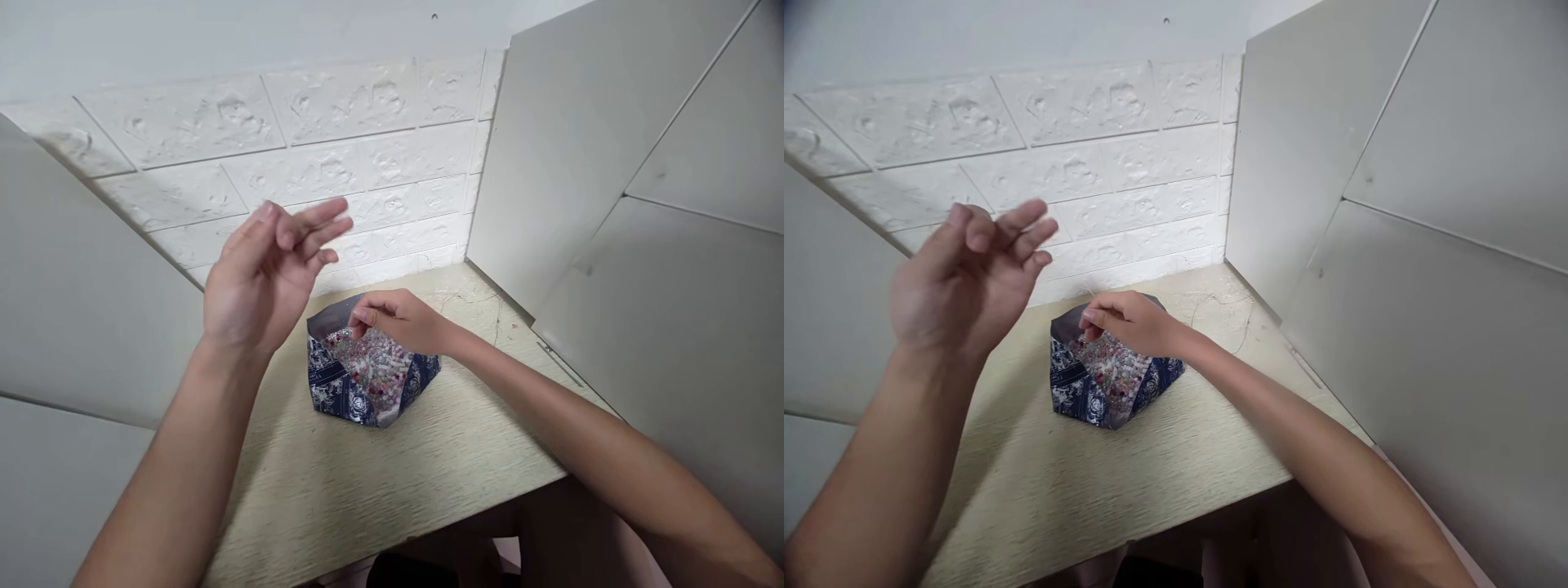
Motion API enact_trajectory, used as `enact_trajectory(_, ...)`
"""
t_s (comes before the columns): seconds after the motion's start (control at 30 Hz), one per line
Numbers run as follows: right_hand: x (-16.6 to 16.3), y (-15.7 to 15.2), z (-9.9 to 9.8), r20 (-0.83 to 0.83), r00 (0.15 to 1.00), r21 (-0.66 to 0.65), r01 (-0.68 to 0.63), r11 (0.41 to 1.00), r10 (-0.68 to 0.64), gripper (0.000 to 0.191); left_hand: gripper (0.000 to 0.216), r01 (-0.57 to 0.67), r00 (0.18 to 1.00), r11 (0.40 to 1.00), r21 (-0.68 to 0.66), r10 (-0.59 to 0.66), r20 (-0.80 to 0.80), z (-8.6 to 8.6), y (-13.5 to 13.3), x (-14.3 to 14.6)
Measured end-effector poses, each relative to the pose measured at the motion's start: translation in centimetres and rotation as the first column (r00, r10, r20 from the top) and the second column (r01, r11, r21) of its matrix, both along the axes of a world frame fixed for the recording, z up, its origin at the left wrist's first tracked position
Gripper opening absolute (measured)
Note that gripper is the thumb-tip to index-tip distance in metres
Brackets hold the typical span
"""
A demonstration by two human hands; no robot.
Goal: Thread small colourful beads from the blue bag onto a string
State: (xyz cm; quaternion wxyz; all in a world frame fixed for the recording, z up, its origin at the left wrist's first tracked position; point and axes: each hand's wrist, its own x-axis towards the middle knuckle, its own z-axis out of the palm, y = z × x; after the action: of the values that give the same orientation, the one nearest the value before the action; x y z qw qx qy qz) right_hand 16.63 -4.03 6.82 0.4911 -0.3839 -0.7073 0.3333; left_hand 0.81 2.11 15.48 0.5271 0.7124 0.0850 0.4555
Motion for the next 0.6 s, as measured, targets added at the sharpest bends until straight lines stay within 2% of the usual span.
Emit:
enact_trajectory(0.07, 0.1, -0.2, -0.3, 0.031, 0.999, -0.021, 0.043, 0.999, -0.042, 0.030, 0.037, -0.133, 0.988, 0.975, 0.177, 0.145, -0.056, -0.2, 0.0, 0.0)
enact_trajectory(0.13, 0.3, -0.3, 0.0, 0.017, 0.996, -0.020, 0.083, 0.996, -0.083, 0.036, 0.032, -0.237, 0.918, 0.866, 0.440, 0.349, -0.191, -0.6, 0.1, 0.2)
enact_trajectory(0.17, 0.3, -0.3, 0.4, -0.005, 0.995, -0.003, 0.097, 0.995, -0.097, 0.038, 0.030, -0.231, 0.860, 0.804, 0.549, 0.432, -0.271, -0.9, 0.1, 0.3)
enact_trajectory(0.2, 0.4, -0.3, 0.8, -0.028, 0.994, 0.023, 0.109, 0.994, -0.108, 0.040, 0.029, -0.186, 0.797, 0.767, 0.614, 0.484, -0.363, -1.0, 0.1, 0.3)
enact_trajectory(0.23, 0.5, -0.2, 1.3, -0.053, 0.991, 0.055, 0.124, 0.991, -0.121, 0.042, 0.029, -0.122, 0.738, 0.769, 0.627, 0.493, -0.461, -1.1, 0.1, 0.4)
enact_trajectory(0.27, 0.6, -0.1, 1.8, -0.074, 0.989, 0.082, 0.136, 0.987, -0.130, 0.043, 0.031, -0.053, 0.702, 0.811, 0.582, 0.445, -0.556, -1.2, 0.1, 0.4)
enact_trajectory(0.3, 0.8, 0.0, 2.2, -0.091, 0.986, 0.100, 0.146, 0.984, -0.138, 0.043, 0.033, 0.006, 0.694, 0.873, 0.487, 0.347, -0.631, -1.1, 0.2, 0.3)
enact_trajectory(0.33, 0.9, 0.0, 2.5, -0.107, 0.984, 0.108, 0.154, 0.982, -0.143, 0.042, 0.034, 0.051, 0.715, 0.931, 0.362, 0.219, -0.664, -0.9, 0.3, 0.1)
enact_trajectory(0.37, 1.0, 0.1, 2.6, -0.118, 0.983, 0.106, 0.155, 0.982, -0.142, 0.042, 0.035, 0.092, 0.768, 0.972, 0.217, 0.069, -0.636, -0.7, 0.4, 0.0)
enact_trajectory(0.4, 1.1, 0.1, 2.7, -0.125, 0.983, 0.101, 0.149, 0.984, -0.136, 0.041, 0.035, 0.129, 0.834, 0.988, 0.081, -0.064, -0.548, -0.5, 0.5, -0.2)
enact_trajectory(0.43, 1.1, 0.1, 2.7, -0.128, 0.984, 0.095, 0.133, 0.987, -0.120, 0.041, 0.035, 0.152, 0.896, 0.988, -0.017, -0.145, -0.419, -0.2, 0.6, -0.4)
enact_trajectory(0.5, 1.0, 0.0, 2.6, -0.117, 0.991, 0.089, 0.077, 0.993, -0.066, 0.038, 0.035, 0.164, 0.971, 0.983, -0.085, -0.176, -0.160, 0.1, 0.6, -0.5)
enact_trajectory(0.6, 0.6, -0.1, 2.7, -0.110, 0.994, 0.096, 0.002, 0.995, 0.008, 0.031, 0.036, 0.181, 0.979, 0.980, -0.084, -0.171, 0.108, 0.2, 0.1, -0.3)
